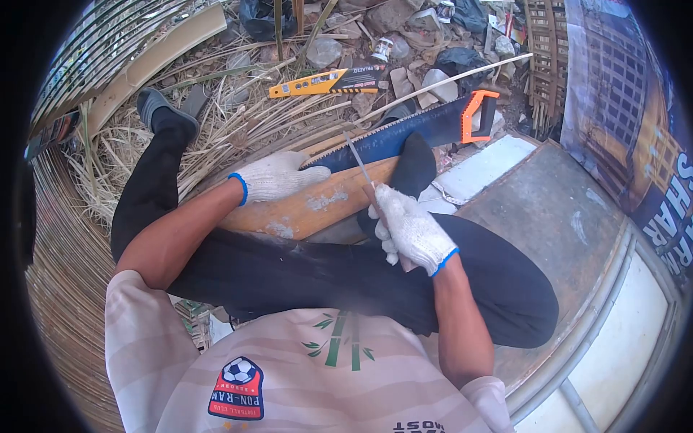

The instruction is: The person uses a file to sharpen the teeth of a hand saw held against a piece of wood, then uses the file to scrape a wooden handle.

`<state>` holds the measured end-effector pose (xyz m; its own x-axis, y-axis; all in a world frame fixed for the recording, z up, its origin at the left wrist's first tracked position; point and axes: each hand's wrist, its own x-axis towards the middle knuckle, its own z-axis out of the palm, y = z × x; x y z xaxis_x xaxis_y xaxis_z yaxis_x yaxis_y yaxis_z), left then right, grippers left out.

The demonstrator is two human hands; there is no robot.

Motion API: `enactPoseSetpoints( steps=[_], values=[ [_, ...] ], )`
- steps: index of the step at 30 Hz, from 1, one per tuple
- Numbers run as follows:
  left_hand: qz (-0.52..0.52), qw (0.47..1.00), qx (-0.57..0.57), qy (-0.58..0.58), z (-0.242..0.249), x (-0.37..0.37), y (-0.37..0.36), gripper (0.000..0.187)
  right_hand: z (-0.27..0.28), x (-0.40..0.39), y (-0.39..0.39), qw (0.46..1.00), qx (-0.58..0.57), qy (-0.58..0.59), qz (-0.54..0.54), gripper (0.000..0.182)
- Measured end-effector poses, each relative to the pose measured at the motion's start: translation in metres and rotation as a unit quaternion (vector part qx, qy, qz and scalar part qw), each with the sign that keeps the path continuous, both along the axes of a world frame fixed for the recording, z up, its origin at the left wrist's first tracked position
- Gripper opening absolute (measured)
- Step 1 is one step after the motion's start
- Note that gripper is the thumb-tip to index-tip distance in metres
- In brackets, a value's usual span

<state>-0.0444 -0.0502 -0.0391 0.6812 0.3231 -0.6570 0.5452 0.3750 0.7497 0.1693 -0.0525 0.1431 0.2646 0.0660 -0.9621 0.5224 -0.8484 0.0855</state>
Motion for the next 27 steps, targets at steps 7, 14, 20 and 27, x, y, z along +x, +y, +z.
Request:
enactPoseSetpoints(
  steps=[7, 14, 20, 27],
  values=[
    [0.046, 0.998, 0.027, 0.022, -0.003, 0.004, -0.01, 0.073, -0.025, 0.019, -0.043, 0.88, 0.252, -0.039, 0.401, 0.04],
    [0.041, 0.999, 0.017, 0.013, 0.007, 0.007, -0.007, 0.069, -0.057, 0.009, -0.039, 0.828, 0.262, -0.077, 0.49, 0.027],
    [0.069, 0.995, 0.066, -0.001, -0.007, 0.003, -0.015, 0.07, -0.084, 0.013, -0.019, 0.851, 0.276, -0.039, 0.445, 0.04],
    [0.063, 0.997, 0.047, -0.004, -0.005, 0.002, -0.014, 0.073, -0.032, 0.001, -0.015, 0.856, 0.297, -0.063, 0.419, 0.033]
  ],
)
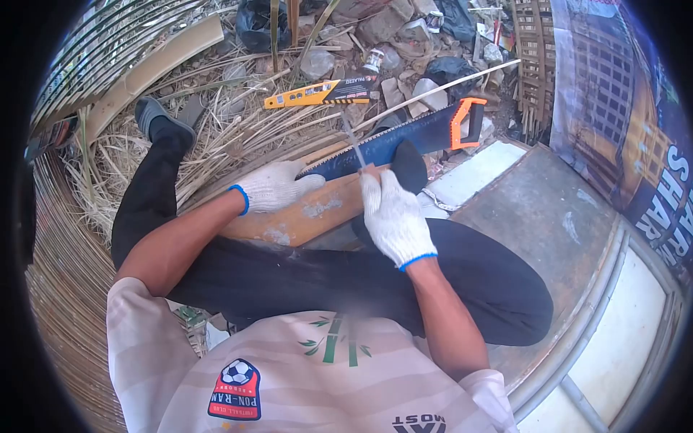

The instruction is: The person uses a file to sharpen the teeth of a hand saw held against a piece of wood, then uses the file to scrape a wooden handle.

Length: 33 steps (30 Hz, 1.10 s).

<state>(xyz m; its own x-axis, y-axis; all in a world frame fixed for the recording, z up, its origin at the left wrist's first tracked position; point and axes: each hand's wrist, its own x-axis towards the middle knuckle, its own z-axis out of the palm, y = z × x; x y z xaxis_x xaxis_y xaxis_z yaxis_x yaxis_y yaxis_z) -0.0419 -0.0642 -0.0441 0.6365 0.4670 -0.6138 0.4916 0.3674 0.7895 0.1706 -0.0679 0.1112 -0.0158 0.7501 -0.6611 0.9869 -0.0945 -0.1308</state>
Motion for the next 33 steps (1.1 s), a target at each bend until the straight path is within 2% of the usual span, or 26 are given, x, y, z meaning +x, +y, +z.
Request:
enactPoseSetpoints(
  steps=[2, 3, 5, 11, 17, 20, 21, 23, 27, 29, 33],
  values=[
    [-0.008, 1.0, 0.004, 0.001, 0.001, 0.003, 0.002, 0.074, 0.006, 0.011, -0.018, 0.993, 0.017, -0.02, 0.119, 0.028],
    [-0.014, 1.0, 0.003, -0.001, 0.002, 0.002, 0.003, 0.074, 0.005, 0.012, -0.026, 0.996, -0.001, -0.03, 0.081, 0.03],
    [-0.014, 1.0, 0.01, 0.001, 0.0, 0.001, 0.004, 0.074, 0.004, 0.014, -0.036, 0.994, 0.003, -0.027, 0.101, 0.03],
    [-0.029, 1.0, 0.006, 0.004, 0.007, 0.0, 0.007, 0.074, 0.006, 0.008, -0.041, 1.0, -0.009, -0.028, 0.012, 0.036],
    [-0.005, 1.0, 0.027, 0.013, 0.003, 0.002, -0.002, 0.073, 0.005, 0.009, -0.041, 0.999, -0.003, -0.028, 0.018, 0.037],
    [0.013, 0.999, 0.037, 0.019, 0.003, 0.004, 0.003, 0.073, -0.006, -0.001, -0.035, 0.992, -0.059, -0.109, -0.034, 0.035],
    [0.008, 0.999, 0.032, 0.024, -0.001, 0.006, 0.002, 0.073, -0.021, 0.008, -0.034, 0.995, -0.018, -0.069, 0.068, 0.032],
    [0.004, 0.999, 0.023, 0.026, -0.003, 0.007, -0.008, 0.072, -0.048, -0.002, -0.004, 0.987, 0.06, -0.037, 0.141, 0.031],
    [0.003, 1.0, 0.019, 0.024, 0.011, 0.0, 0.003, 0.068, -0.054, 0.009, 0.008, 0.998, -0.027, -0.03, 0.052, 0.04],
    [0.008, 0.999, 0.03, 0.02, 0.002, 0.003, -0.001, 0.067, -0.039, 0.004, 0.014, 0.997, -0.059, 0.003, -0.047, 0.043],
    [-0.009, 1.0, 0.009, -0.003, 0.006, 0.0, 0.001, 0.069, -0.008, 0.002, 0.004, 0.986, -0.046, 0.051, -0.154, 0.042]
  ],
)
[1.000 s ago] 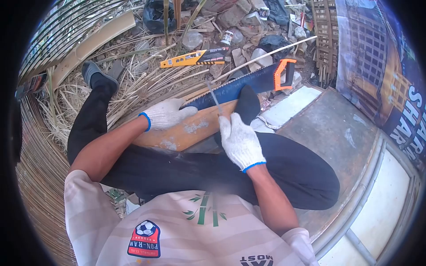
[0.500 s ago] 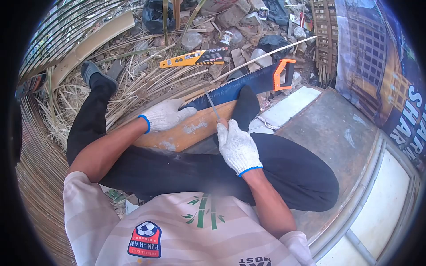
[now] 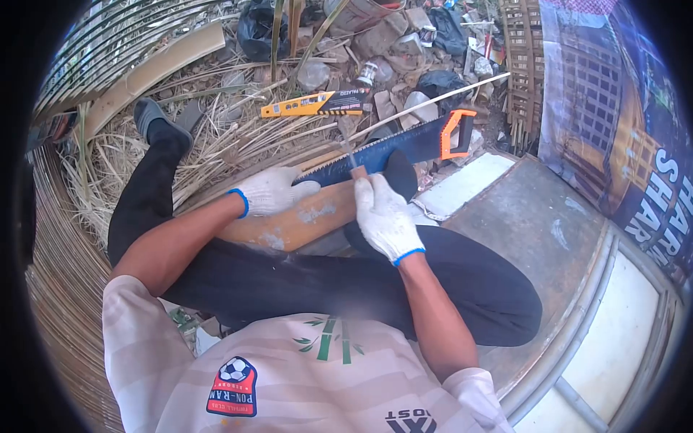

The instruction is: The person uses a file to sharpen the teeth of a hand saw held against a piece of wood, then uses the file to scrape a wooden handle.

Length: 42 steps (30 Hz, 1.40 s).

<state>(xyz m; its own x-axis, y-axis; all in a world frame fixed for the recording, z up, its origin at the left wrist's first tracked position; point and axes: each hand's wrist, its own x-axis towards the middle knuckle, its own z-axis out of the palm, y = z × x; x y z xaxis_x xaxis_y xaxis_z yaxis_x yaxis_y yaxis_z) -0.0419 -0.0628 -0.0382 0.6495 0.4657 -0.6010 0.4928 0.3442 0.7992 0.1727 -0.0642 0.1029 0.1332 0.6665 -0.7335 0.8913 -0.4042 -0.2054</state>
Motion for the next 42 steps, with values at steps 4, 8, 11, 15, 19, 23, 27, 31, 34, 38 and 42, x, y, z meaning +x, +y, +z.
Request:
enactPoseSetpoints(
  steps=[4, 8, 11, 15, 19, 23, 27, 31, 34, 38, 42],
  values=[
    [-0.008, 1.0, 0.001, 0.017, -0.005, 0.002, 0.0, 0.07, 0.025, -0.001, -0.01, 0.995, -0.056, 0.006, -0.081, 0.047],
    [-0.013, 1.0, 0.01, 0.021, -0.003, 0.003, 0.002, 0.074, 0.024, 0.005, -0.028, 0.999, -0.01, -0.023, 0.035, 0.05],
    [-0.015, 1.0, 0.011, 0.02, -0.007, 0.002, -0.001, 0.08, 0.022, 0.005, -0.031, 0.997, -0.061, -0.024, 0.029, 0.047],
    [-0.018, 1.0, 0.013, 0.016, -0.007, 0.003, -0.001, 0.08, 0.023, 0.008, -0.03, 0.996, -0.08, -0.026, 0.003, 0.045],
    [-0.012, 1.0, 0.017, 0.016, -0.009, 0.003, -0.001, 0.081, 0.022, 0.009, -0.028, 0.998, -0.067, -0.017, 0.015, 0.045],
    [-0.022, 1.0, 0.007, 0.013, -0.006, 0.002, 0.002, 0.081, 0.023, 0.008, -0.028, 0.995, -0.074, -0.041, 0.046, 0.046],
    [-0.01, 1.0, 0.014, 0.015, -0.01, 0.003, -0.002, 0.079, 0.027, -0.002, -0.023, 0.991, -0.087, -0.075, 0.065, 0.044],
    [-0.006, 1.0, 0.007, 0.02, -0.007, 0.003, -0.002, 0.077, 0.017, 0.007, -0.033, 0.989, -0.031, -0.04, 0.141, 0.045],
    [-0.019, 0.999, -0.013, 0.028, 0.002, 0.001, 0.003, 0.073, 0.02, 0.0, -0.027, 0.989, -0.087, -0.056, 0.104, 0.047],
    [-0.005, 0.999, -0.001, 0.036, 0.005, 0.0, 0.003, 0.073, 0.013, -0.003, -0.019, 0.989, -0.135, -0.064, 0.003, 0.05],
    [0.023, 0.999, 0.011, 0.032, 0.002, 0.001, -0.002, 0.073, 0.005, 0.0, -0.024, 0.996, -0.066, -0.044, 0.049, 0.05]
  ],
)
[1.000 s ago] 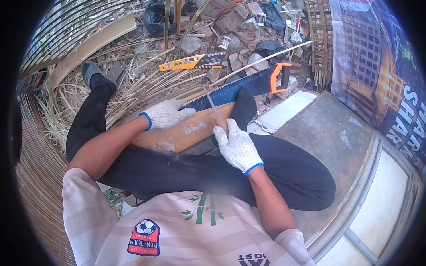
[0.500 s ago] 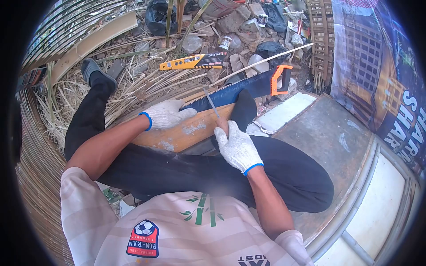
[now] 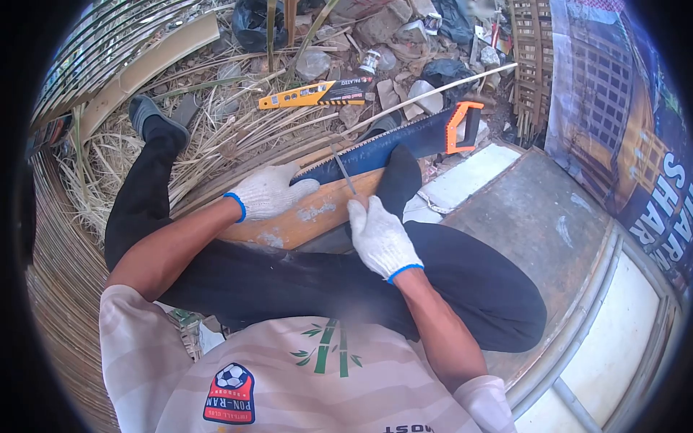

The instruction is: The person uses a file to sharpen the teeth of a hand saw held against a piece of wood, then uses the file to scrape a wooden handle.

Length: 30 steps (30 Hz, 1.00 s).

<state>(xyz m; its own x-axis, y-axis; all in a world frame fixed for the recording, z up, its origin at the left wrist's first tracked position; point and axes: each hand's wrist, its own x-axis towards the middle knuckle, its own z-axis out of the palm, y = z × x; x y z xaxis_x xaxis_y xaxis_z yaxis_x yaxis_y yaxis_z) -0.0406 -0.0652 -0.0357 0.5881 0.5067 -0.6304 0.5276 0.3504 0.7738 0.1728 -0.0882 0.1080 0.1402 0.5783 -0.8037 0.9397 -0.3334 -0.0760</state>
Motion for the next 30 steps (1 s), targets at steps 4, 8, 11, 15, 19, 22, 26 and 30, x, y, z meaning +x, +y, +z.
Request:
enactPoseSetpoints(
  steps=[4, 8, 11, 15, 19, 22, 26, 30],
  values=[
    [-0.03, 0.999, -0.029, 0.006, 0.001, 0.001, 0.006, 0.068, -0.017, -0.002, 0.004, 1.0, 0.006, -0.023, 0.004, 0.05],
    [-0.008, 1.0, 0.015, -0.003, -0.007, 0.004, -0.001, 0.073, -0.028, -0.016, 0.024, 0.999, 0.025, -0.037, 0.025, 0.049],
    [-0.017, 1.0, 0.019, 0.002, -0.009, 0.003, -0.002, 0.074, -0.031, -0.021, 0.036, 0.998, 0.022, -0.011, 0.059, 0.055],
    [-0.024, 0.999, 0.017, -0.012, -0.009, 0.002, -0.001, 0.072, -0.015, -0.015, 0.029, 0.999, 0.044, 0.019, -0.006, 0.055],
    [-0.051, 0.999, 0.006, -0.012, -0.005, 0.001, 0.004, 0.074, 0.005, -0.003, 0.013, 0.999, 0.038, -0.005, -0.013, 0.055],
    [-0.038, 0.999, 0.001, -0.008, -0.005, 0.001, 0.002, 0.073, 0.004, 0.003, -0.004, 0.999, 0.037, -0.023, 0.022, 0.051],
    [-0.046, 0.999, 0.001, -0.007, -0.005, 0.001, 0.003, 0.074, -0.001, 0.007, -0.014, 0.999, 0.031, -0.028, 0.025, 0.051],
    [-0.045, 0.999, 0.008, -0.005, -0.004, 0.002, 0.003, 0.074, 0.007, 0.001, -0.01, 0.999, 0.02, -0.036, 0.019, 0.049]
  ],
)
